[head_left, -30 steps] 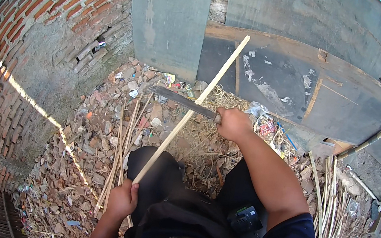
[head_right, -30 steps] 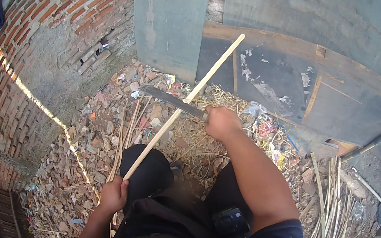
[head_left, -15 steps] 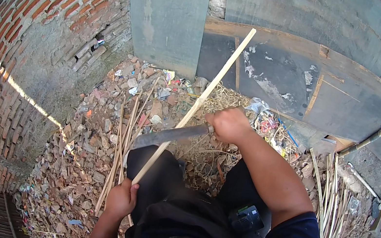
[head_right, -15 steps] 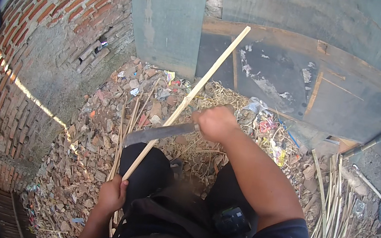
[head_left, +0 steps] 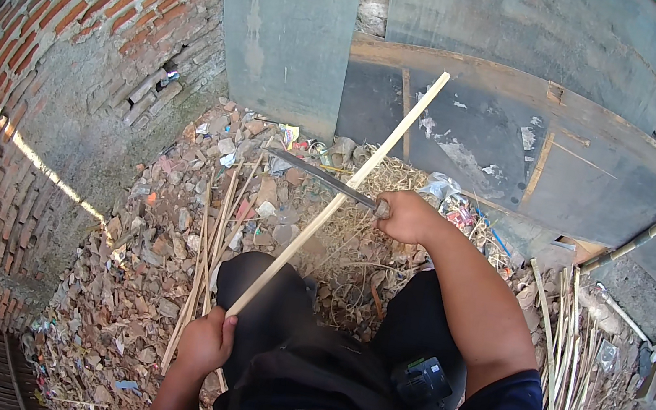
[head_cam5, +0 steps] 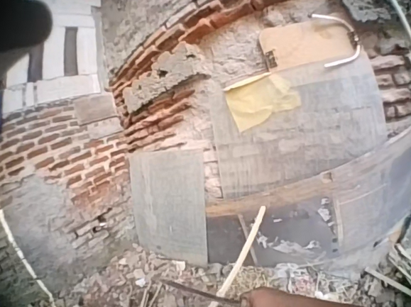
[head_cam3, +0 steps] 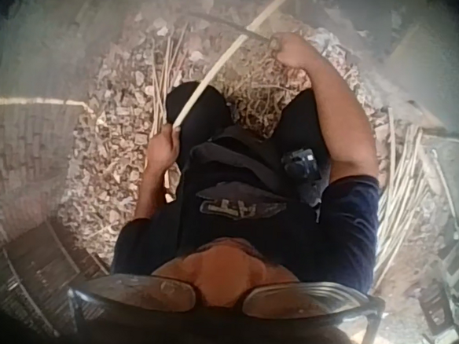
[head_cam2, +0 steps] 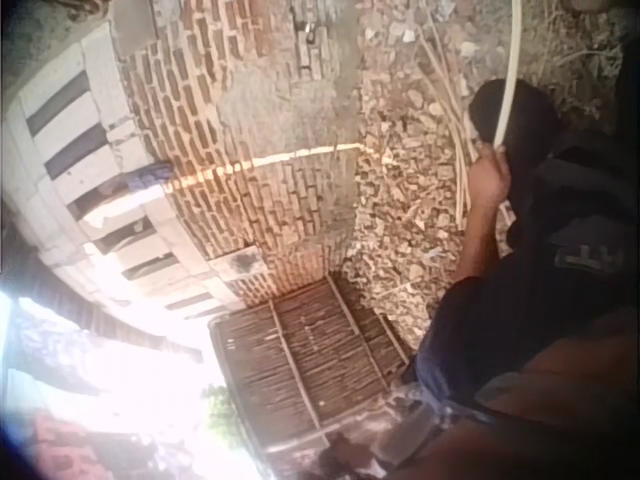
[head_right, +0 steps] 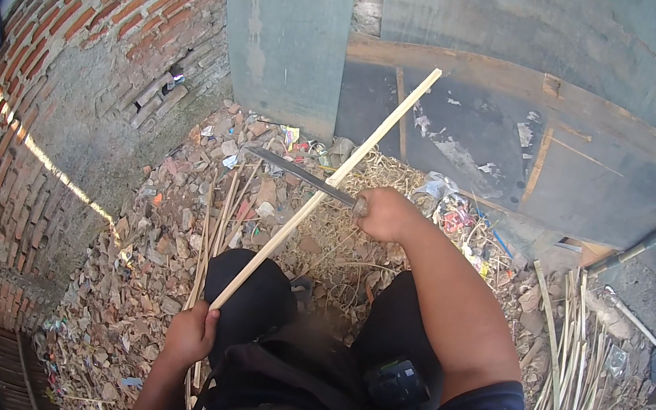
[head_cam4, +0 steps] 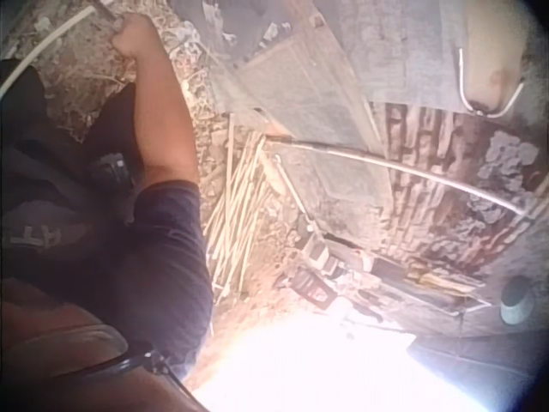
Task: The person holds a bamboo stick and repeatedly shaves and thins it along its length using a knife.
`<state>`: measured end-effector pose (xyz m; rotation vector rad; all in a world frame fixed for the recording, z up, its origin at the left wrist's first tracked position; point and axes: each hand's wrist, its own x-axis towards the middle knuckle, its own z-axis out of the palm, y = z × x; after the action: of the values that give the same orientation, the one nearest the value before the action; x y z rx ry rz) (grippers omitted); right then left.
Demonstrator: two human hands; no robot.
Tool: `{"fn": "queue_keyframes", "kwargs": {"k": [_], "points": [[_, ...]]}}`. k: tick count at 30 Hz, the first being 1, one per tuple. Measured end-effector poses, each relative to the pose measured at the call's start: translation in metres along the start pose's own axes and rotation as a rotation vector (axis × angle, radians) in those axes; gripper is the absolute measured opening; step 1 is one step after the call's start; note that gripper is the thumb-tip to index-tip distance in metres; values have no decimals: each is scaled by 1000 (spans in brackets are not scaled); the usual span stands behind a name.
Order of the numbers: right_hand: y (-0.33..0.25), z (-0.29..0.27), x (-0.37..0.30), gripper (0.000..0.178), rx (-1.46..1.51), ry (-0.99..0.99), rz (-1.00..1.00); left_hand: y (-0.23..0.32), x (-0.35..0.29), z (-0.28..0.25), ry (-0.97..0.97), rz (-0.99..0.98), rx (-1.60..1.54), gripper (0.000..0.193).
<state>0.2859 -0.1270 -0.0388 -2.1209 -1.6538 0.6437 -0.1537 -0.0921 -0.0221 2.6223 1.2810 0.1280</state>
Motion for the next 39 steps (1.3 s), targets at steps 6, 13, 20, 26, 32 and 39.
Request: {"fn": "queue_keyframes", "kwargs": {"k": [6, 13, 20, 26, 32, 39], "points": [[-43, -14, -12, 26, -381, -4, -22, 1, 2, 0, -5, -19, -4, 31], [-23, -13, 1, 25, -268, 125, 59, -6, -3, 11, 63, 3, -55, 30], [-16, -1, -1, 33, 242, -90, 118, -5, 0, 6, 28, -19, -46, 30], [-14, -1, -9, 32, -38, -17, -33, 4, 6, 2, 25, -16, -11, 29], [-53, -7, -16, 29, -434, -30, -200, 0, 1, 3, 19, -32, -24, 29], [-28, -1, -4, 32, -116, 100, 206, 1, 3, 12, 77, -22, -50, 29]]}}
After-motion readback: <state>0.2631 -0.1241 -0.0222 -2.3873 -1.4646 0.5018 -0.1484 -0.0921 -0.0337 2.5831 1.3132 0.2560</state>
